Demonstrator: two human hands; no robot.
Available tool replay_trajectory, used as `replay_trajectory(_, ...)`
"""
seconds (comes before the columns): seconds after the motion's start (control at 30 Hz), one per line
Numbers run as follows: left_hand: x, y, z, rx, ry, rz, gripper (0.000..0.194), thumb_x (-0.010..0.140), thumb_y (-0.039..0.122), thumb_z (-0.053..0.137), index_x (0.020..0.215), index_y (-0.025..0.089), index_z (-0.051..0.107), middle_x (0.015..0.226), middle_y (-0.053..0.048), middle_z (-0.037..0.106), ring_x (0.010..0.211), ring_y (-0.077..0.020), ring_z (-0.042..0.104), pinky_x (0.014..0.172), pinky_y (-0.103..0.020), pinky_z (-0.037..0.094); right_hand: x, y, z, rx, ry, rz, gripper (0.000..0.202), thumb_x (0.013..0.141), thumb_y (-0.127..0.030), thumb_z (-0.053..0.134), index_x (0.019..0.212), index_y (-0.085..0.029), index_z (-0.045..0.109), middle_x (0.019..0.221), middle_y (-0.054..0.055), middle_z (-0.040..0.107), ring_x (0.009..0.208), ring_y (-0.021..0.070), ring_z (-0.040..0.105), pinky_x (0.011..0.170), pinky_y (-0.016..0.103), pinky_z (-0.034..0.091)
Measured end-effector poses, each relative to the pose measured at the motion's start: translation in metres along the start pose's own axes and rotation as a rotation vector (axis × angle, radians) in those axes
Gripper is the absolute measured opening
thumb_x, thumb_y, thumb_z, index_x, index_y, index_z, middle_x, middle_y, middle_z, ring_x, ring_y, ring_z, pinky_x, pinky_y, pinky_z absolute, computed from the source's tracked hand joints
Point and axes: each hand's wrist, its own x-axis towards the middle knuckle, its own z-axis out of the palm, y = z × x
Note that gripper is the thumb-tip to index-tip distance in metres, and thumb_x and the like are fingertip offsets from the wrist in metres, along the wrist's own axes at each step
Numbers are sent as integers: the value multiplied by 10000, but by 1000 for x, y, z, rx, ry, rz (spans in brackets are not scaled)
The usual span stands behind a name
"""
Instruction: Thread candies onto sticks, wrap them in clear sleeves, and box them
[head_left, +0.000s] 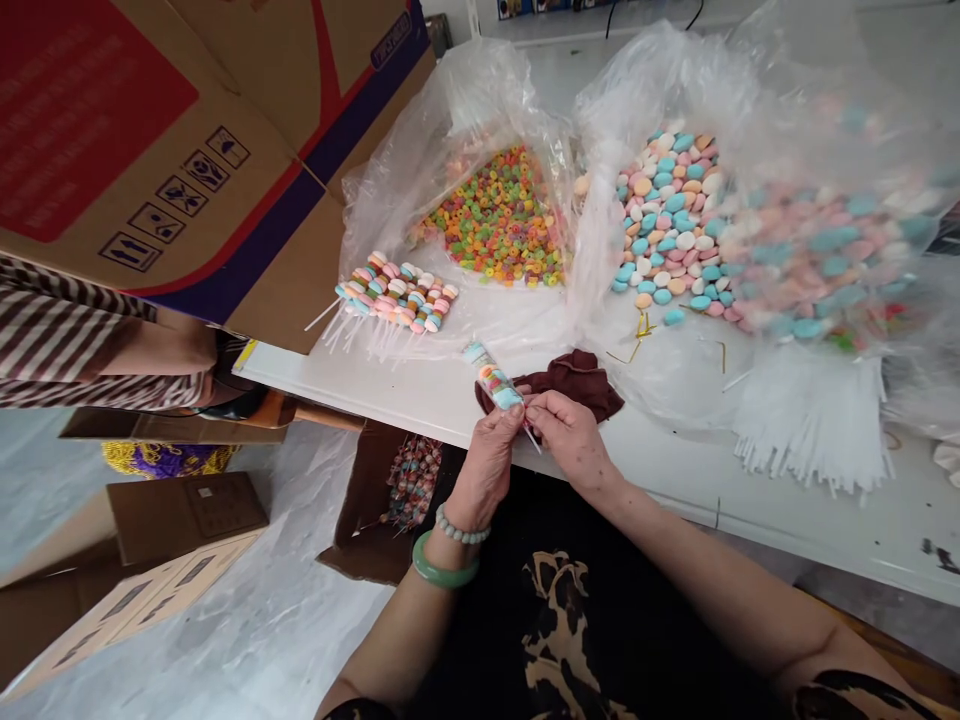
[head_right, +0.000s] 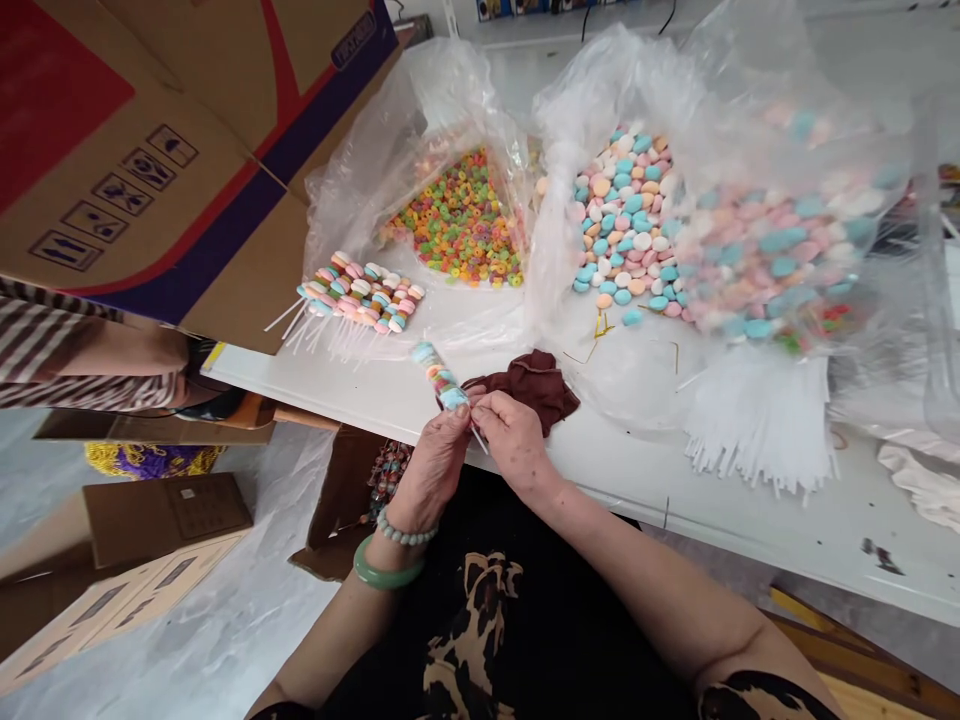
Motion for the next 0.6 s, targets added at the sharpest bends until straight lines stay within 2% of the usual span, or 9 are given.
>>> replay_trajectory(0.07, 0, 0, 2, -114, 48, -18, 275, 687, 330, 793, 906, 170, 743, 969, -58, 706, 932, -175, 620, 891, -311, 446, 4, 3, -1, 282, -123, 283, 199, 734, -339, 650, 684, -192, 524, 556, -60, 458, 426, 61, 312, 387, 203, 220)
replay_trajectory(0.13, 0, 1, 3, -162, 52, -48, 253, 647, 293, 815, 861, 177, 746, 941, -55, 716, 924, -175, 636, 858, -300, 470, 8, 6, -3, 503, -280, 509, 227, 681, -304, 688, 716, -193, 494, 536, -85, 429, 380, 32, 227, 367, 185, 147)
replay_trajectory(0.2, 0, 3, 4, -188, -6, -69, 203, 624, 266, 826, 783, 175, 738, 944, -57, 718, 943, -184, 642, 854, -296, 483, 11, 8, -5, 580, -404, 608, 239, 671, -289, 690, 733, -198, 478, 527, -96, 420, 364, 22, 193, 363, 175, 138)
replay_trajectory(0.27, 0, 5, 4, -193, -54, -72, 160, 619, 236, 826, 715, 164, 721, 982, -61, 712, 974, -186, 637, 878, -290, 484, 10, 8, -6, 507, -412, 571, 216, 703, -312, 657, 714, -198, 474, 522, -91, 411, 364, 31, 205, 359, 181, 155)
replay_trajectory(0.33, 2, 4, 4, -217, -25, -66, 146, 635, 232, 818, 673, 150, 703, 974, -56, 705, 931, -160, 634, 870, -265, 486, 5, 6, -5, 268, -264, 367, 178, 749, -322, 624, 713, -194, 507, 572, -57, 469, 408, 59, 325, 382, 198, 262)
replay_trajectory(0.37, 3, 4, 4, -249, 9, -68, 151, 645, 237, 813, 664, 144, 695, 944, -48, 700, 883, -140, 631, 848, -249, 489, 1, 5, -4, 97, -151, 203, 136, 772, -307, 612, 748, -192, 544, 642, -27, 534, 479, 85, 430, 435, 216, 356)
replay_trajectory(0.43, 5, 4, 5, -353, 72, -101, 157, 662, 249, 801, 709, 141, 698, 881, -34, 688, 814, -118, 623, 813, -234, 497, -9, 5, -1, -277, 26, -192, 120, 817, -254, 593, 923, -202, 617, 900, 44, 649, 765, 164, 602, 667, 295, 506)
replay_trajectory(0.5, 8, 6, 9, -466, 103, -184, 191, 689, 245, 777, 837, 143, 714, 860, -30, 682, 801, -117, 629, 817, -238, 506, -16, 7, 3, -609, 80, -562, 279, 854, -191, 569, 1130, -210, 607, 1146, 106, 646, 1040, 237, 601, 873, 392, 500)
replay_trajectory(0.6, 10, 12, 18, -615, 165, -304, 201, 756, 228, 713, 942, 152, 703, 858, -28, 685, 797, -114, 643, 833, -238, 523, -17, 13, 7, -961, 110, -904, 360, 901, -121, 523, 1252, -186, 569, 1226, 159, 639, 1129, 282, 578, 919, 455, 468)
